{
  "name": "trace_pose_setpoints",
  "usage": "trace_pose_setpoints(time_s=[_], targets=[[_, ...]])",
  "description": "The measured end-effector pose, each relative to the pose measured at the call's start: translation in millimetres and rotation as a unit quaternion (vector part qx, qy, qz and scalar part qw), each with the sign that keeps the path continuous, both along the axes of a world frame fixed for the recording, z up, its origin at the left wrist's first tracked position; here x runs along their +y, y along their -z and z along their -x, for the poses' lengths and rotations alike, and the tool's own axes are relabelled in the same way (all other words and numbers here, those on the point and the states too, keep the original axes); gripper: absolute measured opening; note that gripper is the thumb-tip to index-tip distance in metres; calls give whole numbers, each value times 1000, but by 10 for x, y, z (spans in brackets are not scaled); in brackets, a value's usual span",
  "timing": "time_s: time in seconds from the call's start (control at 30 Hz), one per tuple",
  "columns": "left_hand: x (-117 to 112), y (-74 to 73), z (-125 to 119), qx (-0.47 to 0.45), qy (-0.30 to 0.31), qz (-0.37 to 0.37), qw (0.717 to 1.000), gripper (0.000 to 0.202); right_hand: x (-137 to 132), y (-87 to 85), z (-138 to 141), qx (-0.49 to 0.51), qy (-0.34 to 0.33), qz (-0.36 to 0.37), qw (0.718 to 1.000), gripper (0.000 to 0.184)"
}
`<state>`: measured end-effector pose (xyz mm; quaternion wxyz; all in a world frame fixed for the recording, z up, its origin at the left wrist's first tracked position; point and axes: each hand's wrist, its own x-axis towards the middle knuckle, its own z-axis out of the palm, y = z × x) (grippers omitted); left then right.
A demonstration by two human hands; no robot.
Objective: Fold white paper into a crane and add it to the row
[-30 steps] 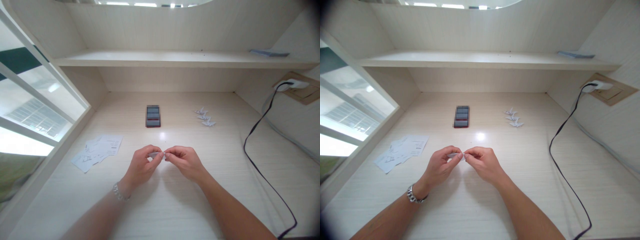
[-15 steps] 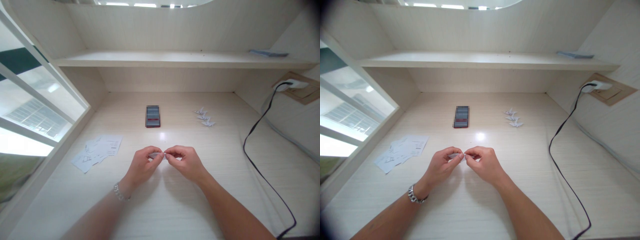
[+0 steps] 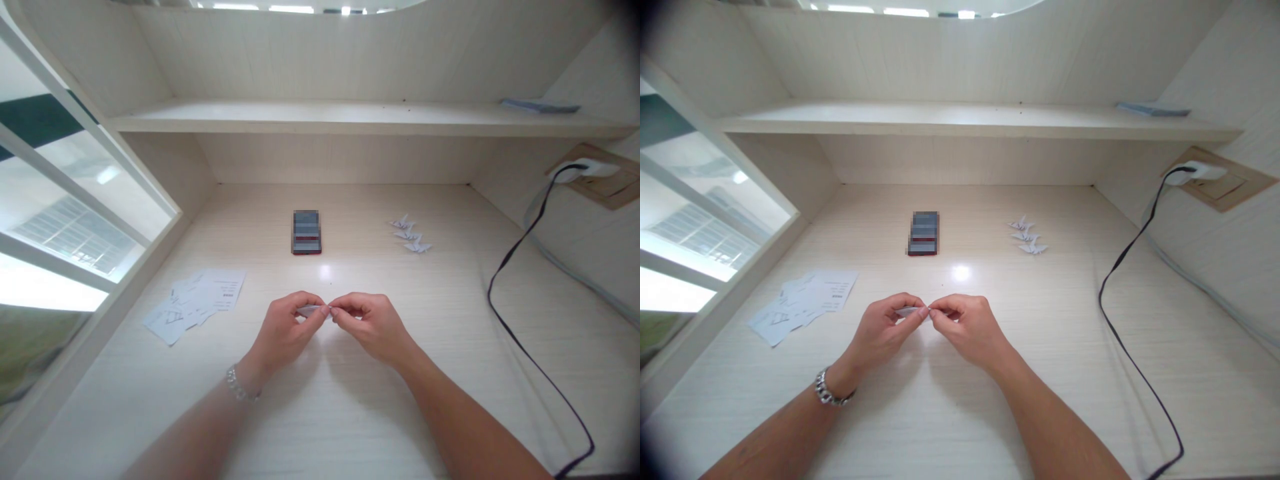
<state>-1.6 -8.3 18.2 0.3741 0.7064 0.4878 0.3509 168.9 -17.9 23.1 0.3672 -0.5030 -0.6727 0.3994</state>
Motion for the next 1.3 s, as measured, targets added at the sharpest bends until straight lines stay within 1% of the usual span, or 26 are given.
trace_pose_setpoints(time_s=[0.43, 0.63, 0.77, 0.93, 1.1, 1.2, 1.3], targets=[[-15, 11, -11, 5, -24, -13, 1000, 16, -1, 16, 25, 15, -7, 10, 1000, 18], [-5, -11, -14, 7, -18, -7, 1000, 17, 0, 8, 9, -22, -8, -40, 999, 17], [-7, -22, -20, 0, -12, -7, 1000, 18, -1, 11, 3, -40, -7, -54, 998, 17], [-11, -23, -25, -3, -11, -1, 1000, 19, 10, 16, 1, -46, -5, -43, 998, 17], [-5, -14, -14, -13, -11, 22, 1000, 20, 19, 6, -17, -12, -22, -7, 1000, 19], [-6, -9, -9, -17, -7, 24, 1000, 21, 15, 2, -19, -1, -31, -15, 999, 17], [-4, 6, -5, -35, 2, 28, 999, 22, 14, 2, -13, -8, -23, -29, 999, 16]])
